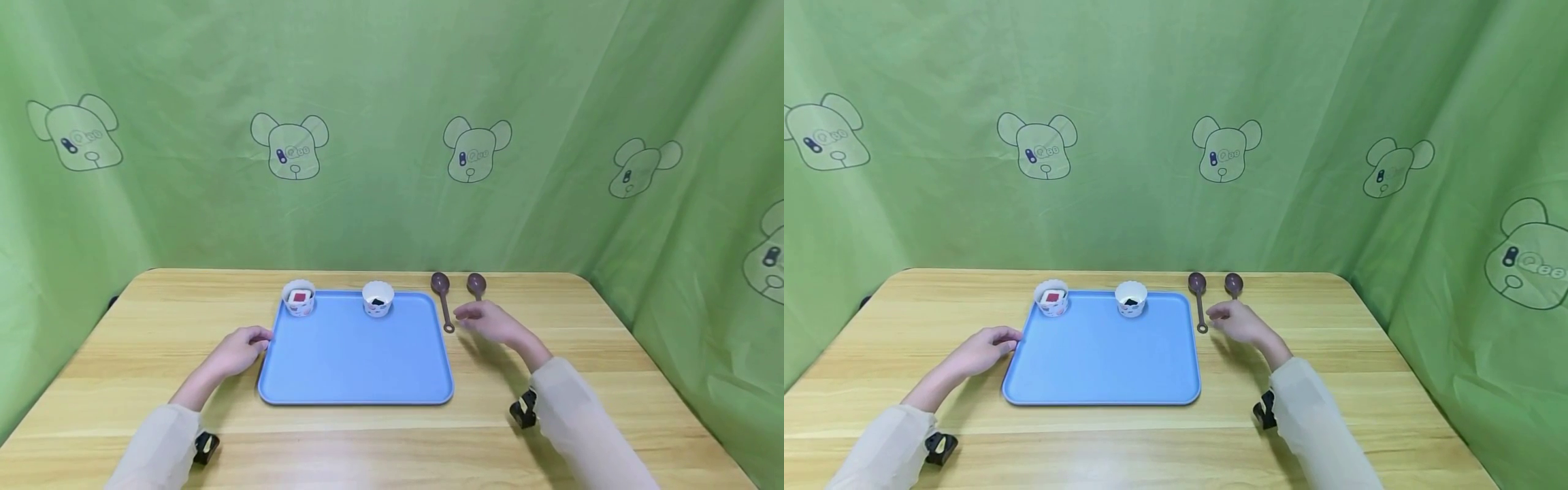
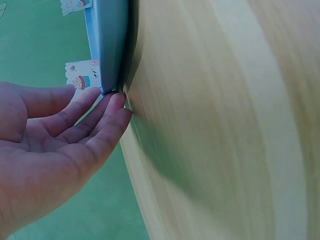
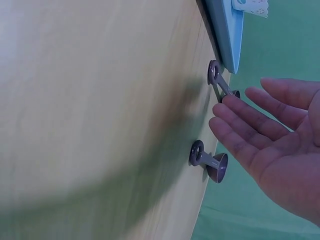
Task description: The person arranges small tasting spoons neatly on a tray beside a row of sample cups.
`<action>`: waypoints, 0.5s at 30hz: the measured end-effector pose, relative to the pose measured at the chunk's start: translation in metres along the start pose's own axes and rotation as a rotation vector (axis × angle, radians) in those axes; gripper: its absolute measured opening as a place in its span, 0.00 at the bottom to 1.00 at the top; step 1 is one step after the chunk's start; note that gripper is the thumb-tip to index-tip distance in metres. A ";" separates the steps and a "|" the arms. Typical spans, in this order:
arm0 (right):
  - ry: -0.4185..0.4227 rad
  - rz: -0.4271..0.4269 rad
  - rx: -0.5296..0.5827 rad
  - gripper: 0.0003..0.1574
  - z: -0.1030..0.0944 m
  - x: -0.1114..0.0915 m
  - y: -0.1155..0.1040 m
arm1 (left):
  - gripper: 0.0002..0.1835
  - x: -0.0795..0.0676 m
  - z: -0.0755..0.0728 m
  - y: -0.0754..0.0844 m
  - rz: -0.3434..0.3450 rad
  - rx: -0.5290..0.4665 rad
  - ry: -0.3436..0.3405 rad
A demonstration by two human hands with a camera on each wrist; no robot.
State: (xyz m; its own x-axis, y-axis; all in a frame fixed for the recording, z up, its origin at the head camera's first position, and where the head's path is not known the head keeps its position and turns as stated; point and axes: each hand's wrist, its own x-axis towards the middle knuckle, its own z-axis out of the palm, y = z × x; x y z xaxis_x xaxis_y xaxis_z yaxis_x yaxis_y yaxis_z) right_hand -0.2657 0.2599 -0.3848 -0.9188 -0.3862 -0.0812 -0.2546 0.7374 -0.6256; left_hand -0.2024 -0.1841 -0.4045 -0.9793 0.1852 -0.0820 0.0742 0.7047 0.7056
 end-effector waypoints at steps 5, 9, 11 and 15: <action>0.008 -0.014 -0.001 0.20 0.000 0.007 0.000 | 0.14 0.000 -0.001 0.001 -0.009 -0.001 -0.001; 0.005 -0.021 0.004 0.20 0.000 0.009 0.000 | 0.14 0.000 0.000 0.001 -0.009 0.003 -0.004; 0.005 -0.014 0.007 0.20 -0.001 0.010 -0.001 | 0.14 0.001 0.001 -0.001 -0.013 0.001 -0.004; 0.004 -0.004 0.009 0.20 0.000 0.012 0.000 | 0.14 0.001 0.001 -0.002 -0.020 0.000 -0.003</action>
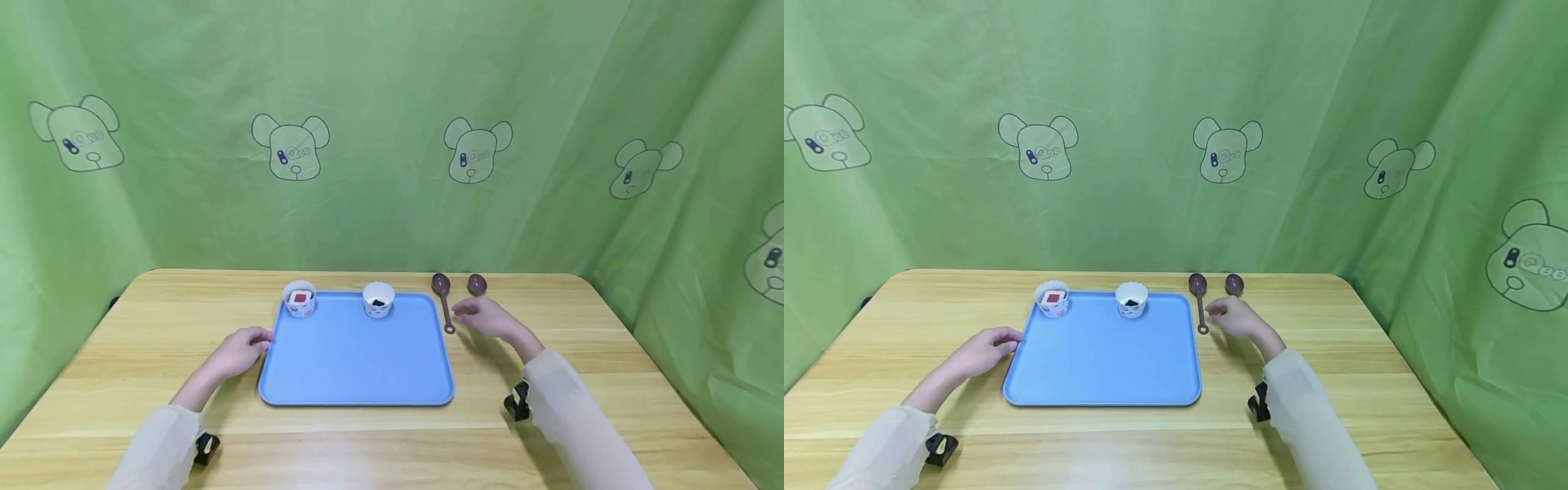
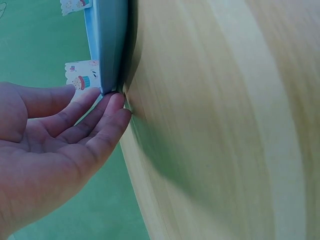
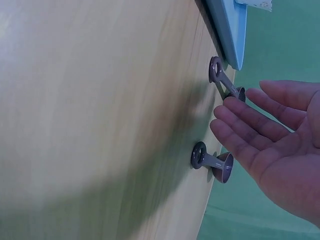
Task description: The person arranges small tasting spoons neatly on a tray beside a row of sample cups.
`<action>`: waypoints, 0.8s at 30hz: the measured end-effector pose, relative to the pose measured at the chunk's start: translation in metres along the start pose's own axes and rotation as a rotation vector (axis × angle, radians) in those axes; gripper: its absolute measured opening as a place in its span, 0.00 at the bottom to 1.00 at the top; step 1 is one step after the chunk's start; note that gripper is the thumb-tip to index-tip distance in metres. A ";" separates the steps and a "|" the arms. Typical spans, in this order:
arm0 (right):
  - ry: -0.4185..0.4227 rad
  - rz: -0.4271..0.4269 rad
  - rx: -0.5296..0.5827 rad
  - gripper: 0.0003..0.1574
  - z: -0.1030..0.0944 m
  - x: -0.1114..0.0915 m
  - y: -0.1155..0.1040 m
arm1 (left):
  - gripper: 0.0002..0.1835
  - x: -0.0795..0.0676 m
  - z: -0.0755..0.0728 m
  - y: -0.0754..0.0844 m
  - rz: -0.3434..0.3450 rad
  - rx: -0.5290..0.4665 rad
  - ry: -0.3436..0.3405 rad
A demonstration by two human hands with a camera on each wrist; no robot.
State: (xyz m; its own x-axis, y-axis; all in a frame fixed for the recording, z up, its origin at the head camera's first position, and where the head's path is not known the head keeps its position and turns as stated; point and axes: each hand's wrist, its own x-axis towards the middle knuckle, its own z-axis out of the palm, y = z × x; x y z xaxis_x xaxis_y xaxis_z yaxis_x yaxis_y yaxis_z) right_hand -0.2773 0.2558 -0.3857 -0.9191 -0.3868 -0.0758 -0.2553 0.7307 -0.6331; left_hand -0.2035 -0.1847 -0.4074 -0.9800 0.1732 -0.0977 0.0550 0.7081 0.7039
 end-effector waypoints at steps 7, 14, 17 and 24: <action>0.004 0.018 -0.011 0.20 -0.002 0.004 0.002 | 0.14 0.001 0.000 -0.001 0.002 0.008 0.002; 0.001 0.058 0.018 0.20 -0.002 0.011 0.006 | 0.14 0.001 0.000 0.000 -0.004 0.007 0.000; -0.003 0.051 0.054 0.20 -0.003 0.012 0.004 | 0.14 0.001 0.001 0.000 -0.005 0.008 -0.001; -0.005 0.068 0.119 0.20 -0.002 0.018 0.001 | 0.14 0.000 0.000 0.001 -0.003 0.005 0.002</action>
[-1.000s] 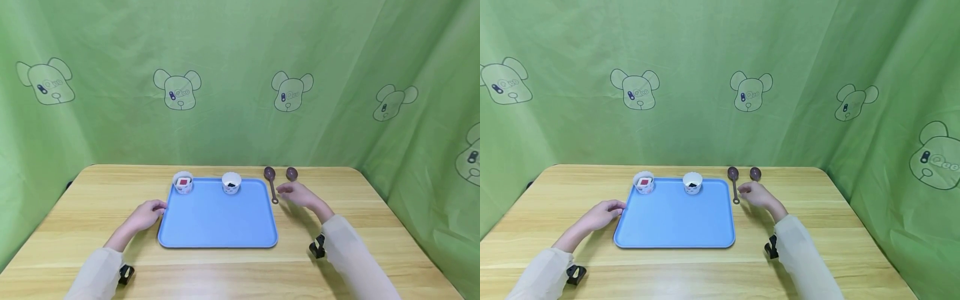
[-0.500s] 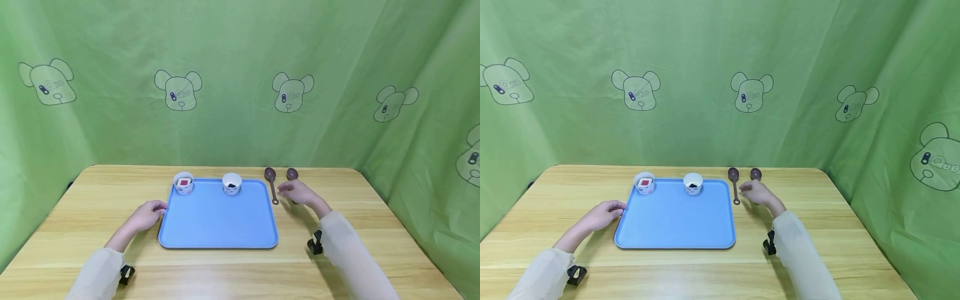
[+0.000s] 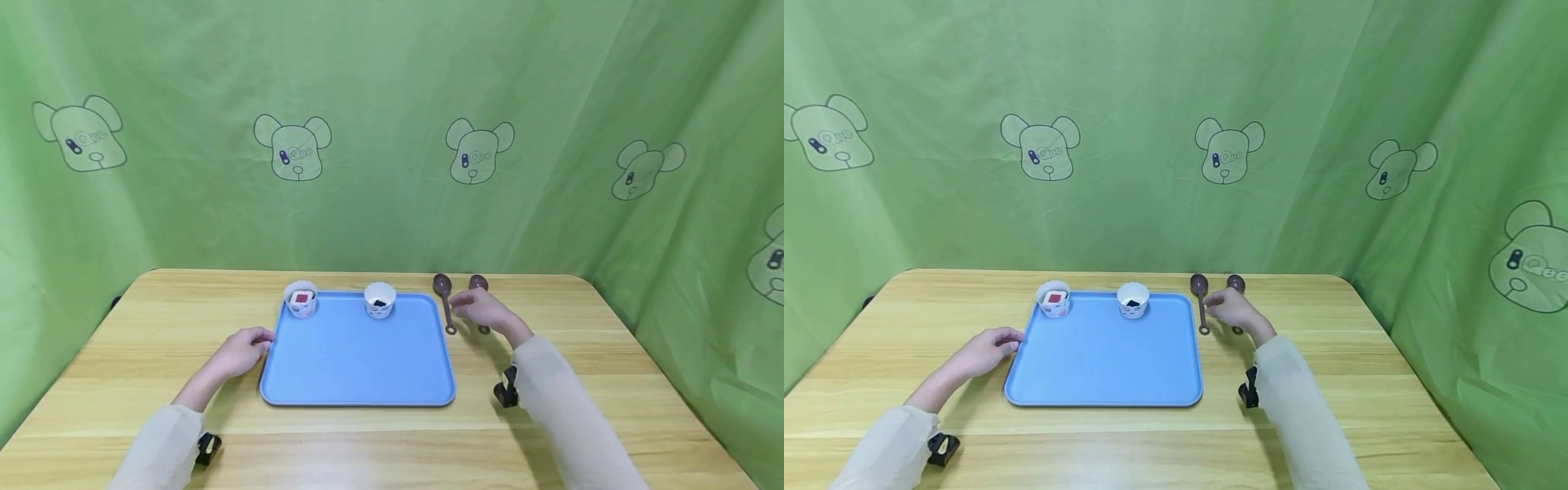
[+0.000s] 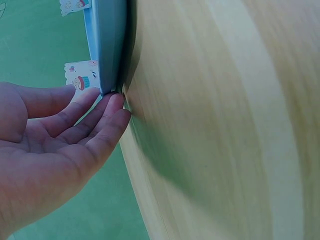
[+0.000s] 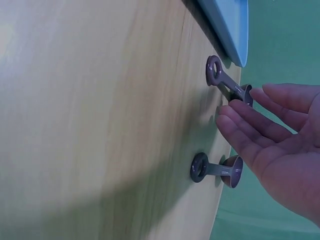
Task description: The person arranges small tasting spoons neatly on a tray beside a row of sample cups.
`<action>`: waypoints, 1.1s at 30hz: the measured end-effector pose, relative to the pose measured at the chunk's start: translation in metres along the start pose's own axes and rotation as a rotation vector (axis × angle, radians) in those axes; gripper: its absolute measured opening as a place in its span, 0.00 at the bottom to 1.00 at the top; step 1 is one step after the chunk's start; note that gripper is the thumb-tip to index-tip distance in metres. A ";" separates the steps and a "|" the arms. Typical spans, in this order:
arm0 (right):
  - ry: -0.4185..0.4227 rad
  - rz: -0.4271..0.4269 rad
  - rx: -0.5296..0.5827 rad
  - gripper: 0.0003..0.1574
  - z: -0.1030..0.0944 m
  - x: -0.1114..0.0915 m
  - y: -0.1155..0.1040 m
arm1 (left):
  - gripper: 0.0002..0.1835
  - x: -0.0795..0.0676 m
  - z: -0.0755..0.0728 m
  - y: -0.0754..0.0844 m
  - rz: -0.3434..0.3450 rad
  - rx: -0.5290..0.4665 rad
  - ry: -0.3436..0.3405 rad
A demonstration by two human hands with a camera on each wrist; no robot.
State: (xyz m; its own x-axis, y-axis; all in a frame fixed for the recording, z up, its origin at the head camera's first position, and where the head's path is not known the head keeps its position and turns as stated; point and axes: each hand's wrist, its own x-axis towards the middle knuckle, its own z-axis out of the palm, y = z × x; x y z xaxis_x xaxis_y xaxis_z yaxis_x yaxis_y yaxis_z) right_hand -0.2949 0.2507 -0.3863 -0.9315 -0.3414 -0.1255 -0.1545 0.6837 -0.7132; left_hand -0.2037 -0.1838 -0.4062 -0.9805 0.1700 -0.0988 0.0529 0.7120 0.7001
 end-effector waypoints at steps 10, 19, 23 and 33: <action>0.018 0.101 0.055 0.20 0.005 0.010 0.003 | 0.14 0.000 0.000 -0.001 0.001 0.004 0.002; 0.036 0.129 0.168 0.23 0.009 0.017 0.006 | 0.14 0.000 0.000 0.000 0.007 0.004 0.002; 0.044 0.153 0.182 0.22 0.010 0.019 0.007 | 0.14 -0.001 0.000 0.000 0.011 0.002 0.003; 0.081 0.185 0.199 0.19 0.015 0.021 0.005 | 0.14 -0.002 -0.001 0.002 0.010 -0.007 0.000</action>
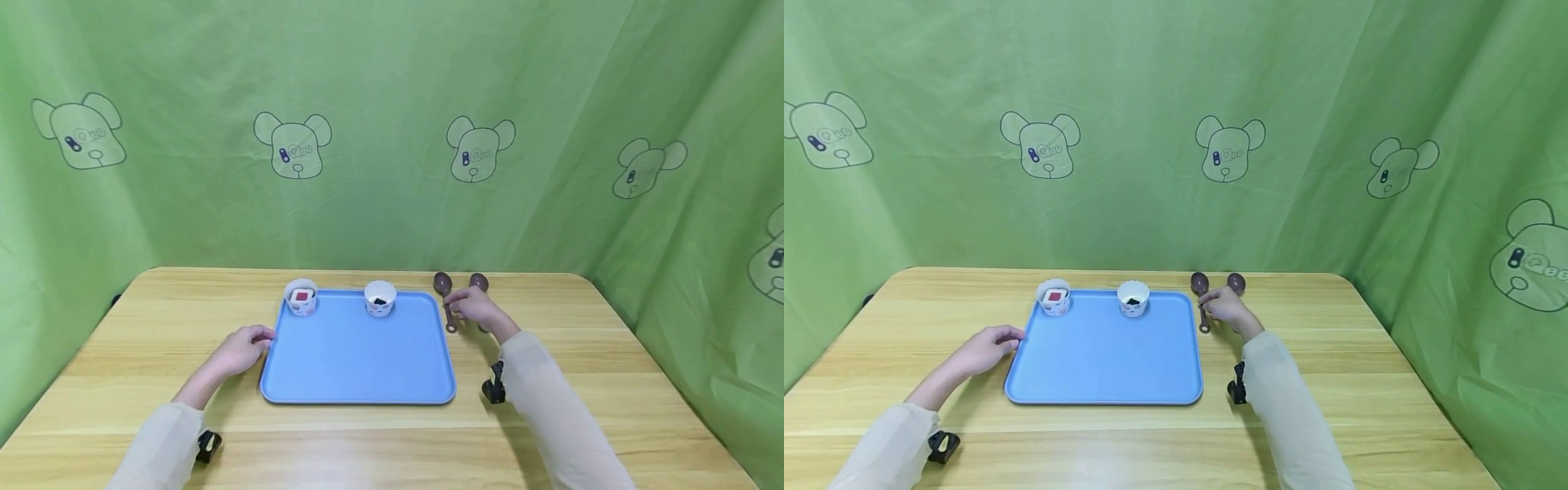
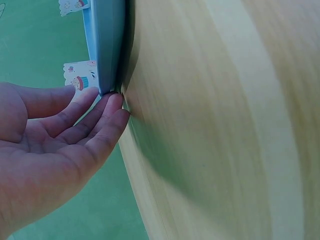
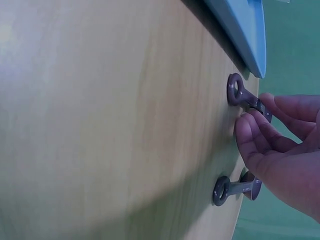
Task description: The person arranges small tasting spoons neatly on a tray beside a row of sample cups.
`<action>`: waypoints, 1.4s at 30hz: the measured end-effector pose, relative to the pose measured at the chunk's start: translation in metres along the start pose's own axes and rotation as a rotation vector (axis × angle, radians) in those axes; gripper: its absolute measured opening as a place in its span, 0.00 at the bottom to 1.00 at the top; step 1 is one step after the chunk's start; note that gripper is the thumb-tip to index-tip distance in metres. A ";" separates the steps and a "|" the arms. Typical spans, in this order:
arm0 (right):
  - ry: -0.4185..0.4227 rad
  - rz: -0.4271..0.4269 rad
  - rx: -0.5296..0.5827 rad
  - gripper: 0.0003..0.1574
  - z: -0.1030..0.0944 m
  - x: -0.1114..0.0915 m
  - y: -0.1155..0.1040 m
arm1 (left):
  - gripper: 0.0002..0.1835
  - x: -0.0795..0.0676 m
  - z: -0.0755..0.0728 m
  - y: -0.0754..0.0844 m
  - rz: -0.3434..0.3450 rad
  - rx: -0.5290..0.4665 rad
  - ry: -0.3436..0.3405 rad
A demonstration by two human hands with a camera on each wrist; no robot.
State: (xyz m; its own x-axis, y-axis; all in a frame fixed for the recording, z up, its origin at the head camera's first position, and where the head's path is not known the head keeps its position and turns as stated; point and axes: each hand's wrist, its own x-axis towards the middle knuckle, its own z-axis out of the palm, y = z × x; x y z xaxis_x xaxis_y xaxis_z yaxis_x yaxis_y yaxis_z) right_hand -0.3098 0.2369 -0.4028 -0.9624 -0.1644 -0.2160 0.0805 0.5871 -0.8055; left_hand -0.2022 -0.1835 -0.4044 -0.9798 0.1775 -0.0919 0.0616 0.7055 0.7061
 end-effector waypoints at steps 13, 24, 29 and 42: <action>0.030 0.000 0.036 0.17 0.004 0.001 0.001 | 0.13 -0.001 0.000 0.000 0.001 -0.014 0.006; 0.065 0.017 0.045 0.16 0.002 -0.001 0.005 | 0.13 -0.001 0.001 0.001 0.011 -0.014 0.008; 0.074 0.023 0.048 0.14 0.002 -0.001 0.004 | 0.13 0.000 0.001 -0.001 0.009 -0.014 0.009; 0.095 0.055 0.023 0.14 0.001 -0.006 0.000 | 0.13 -0.001 0.001 -0.001 0.017 -0.017 0.009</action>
State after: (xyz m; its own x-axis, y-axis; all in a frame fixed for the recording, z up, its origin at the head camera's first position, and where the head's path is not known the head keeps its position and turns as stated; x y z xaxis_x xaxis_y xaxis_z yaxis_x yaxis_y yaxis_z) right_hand -0.3036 0.2373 -0.4023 -0.9765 -0.0565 -0.2078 0.1385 0.5743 -0.8068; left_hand -0.2014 -0.1836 -0.4056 -0.9805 0.1826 -0.0733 0.0748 0.6906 0.7193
